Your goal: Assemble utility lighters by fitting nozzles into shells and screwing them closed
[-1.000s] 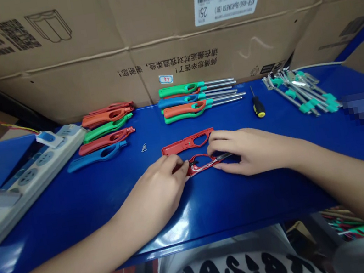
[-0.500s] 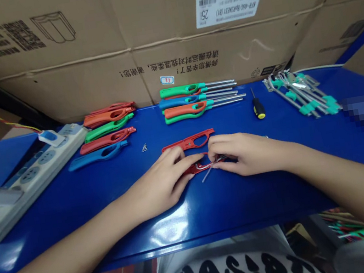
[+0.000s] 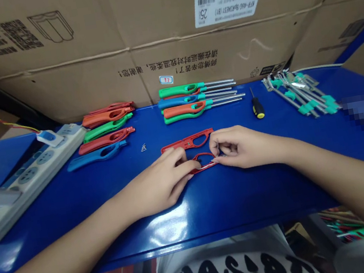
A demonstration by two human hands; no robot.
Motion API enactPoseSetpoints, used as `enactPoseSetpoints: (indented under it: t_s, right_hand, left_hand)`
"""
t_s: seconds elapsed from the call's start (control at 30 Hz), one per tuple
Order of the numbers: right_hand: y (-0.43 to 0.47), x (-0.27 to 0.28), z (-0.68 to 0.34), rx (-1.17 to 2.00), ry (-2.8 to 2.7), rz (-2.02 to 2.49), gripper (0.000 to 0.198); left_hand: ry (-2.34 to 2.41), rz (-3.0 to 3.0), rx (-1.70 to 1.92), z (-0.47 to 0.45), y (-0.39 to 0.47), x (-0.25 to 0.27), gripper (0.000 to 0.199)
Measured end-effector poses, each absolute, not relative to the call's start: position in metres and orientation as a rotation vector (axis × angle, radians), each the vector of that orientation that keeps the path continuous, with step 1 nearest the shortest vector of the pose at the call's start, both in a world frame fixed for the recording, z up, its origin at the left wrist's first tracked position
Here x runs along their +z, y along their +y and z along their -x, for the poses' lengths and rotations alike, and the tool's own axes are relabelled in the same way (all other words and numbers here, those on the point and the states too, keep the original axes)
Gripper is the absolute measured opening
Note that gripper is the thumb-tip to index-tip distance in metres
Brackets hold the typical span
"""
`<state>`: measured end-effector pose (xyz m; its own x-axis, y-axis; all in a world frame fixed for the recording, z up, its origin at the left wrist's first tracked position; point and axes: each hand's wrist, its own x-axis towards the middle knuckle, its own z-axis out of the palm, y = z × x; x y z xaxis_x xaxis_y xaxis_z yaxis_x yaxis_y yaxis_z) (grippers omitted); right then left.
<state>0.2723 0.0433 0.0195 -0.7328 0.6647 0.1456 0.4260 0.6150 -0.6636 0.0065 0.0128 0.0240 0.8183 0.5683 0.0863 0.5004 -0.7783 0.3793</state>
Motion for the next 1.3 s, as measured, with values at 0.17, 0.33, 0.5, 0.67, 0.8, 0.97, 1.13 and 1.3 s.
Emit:
enactPoseSetpoints:
  t_s: [0.17,0.33,0.5,0.67,0.8,0.97,1.13,1.3]
  right_hand:
    - [0.045,0.02,-0.276,0.882,-2.496,0.838,0.008]
    - [0.043,0.02,-0.272,0.789,-2.56,0.787,0.007]
    - [0.043,0.021,-0.271,0.802,-2.562,0.777,0.008]
    - [0.043,0.024,-0.276,0.851,-2.58,0.739,0.008]
    - [0.039,0.026,-0.275,0.762,-2.608,0.705,0.006]
    - [0.037,0.029,-0.273,0.756,-2.607,0.663,0.011]
    - [0.039,0.029,-0.274,0.769,-2.574,0.663,0.021]
    - [0.037,0.027,-0.272,0.705,-2.593,0.673,0.027]
  left_hand:
    - [0.821,-2.68,0.281,-0.005,0.012,0.024,0.03]
    - [0.867,-2.722,0.221,-0.006,0.008,0.027,0.031]
    - [0.973,-2.897,0.178,-0.01,-0.002,0.024,0.032]
    - [1.041,-2.943,0.254,-0.012,-0.01,0.022,0.034]
    - [1.042,-2.956,0.306,-0.014,-0.011,0.022,0.036]
    - [1.054,-2.923,0.324,-0.014,-0.01,0.024,0.036]
    - [1.081,-2.909,0.316,-0.013,-0.012,0.023,0.036]
    - [1.062,-2.923,0.392,-0.013,-0.014,0.019,0.03]
